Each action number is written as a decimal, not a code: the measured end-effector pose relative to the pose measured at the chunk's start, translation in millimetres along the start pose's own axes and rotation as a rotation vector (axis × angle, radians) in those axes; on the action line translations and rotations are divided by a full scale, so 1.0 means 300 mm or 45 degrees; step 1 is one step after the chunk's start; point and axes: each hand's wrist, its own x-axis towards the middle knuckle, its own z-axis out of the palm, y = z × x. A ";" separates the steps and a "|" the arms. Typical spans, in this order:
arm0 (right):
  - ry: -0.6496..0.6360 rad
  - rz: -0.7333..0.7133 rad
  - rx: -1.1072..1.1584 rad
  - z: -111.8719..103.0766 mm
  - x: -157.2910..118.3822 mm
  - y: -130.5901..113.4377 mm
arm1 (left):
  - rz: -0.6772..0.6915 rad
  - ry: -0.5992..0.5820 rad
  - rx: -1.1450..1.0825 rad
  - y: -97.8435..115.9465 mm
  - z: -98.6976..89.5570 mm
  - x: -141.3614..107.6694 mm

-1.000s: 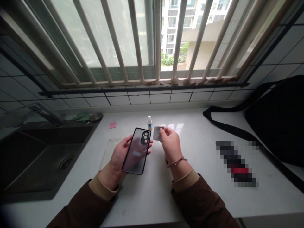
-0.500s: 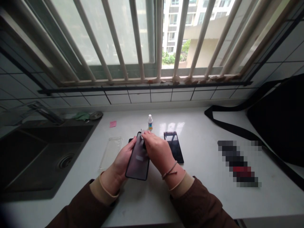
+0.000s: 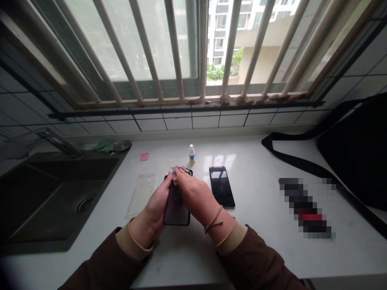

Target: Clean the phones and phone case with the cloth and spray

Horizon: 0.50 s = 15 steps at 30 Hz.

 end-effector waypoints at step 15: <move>-0.160 0.000 0.152 -0.040 0.008 -0.054 | 0.050 0.128 0.186 0.036 -0.006 -0.003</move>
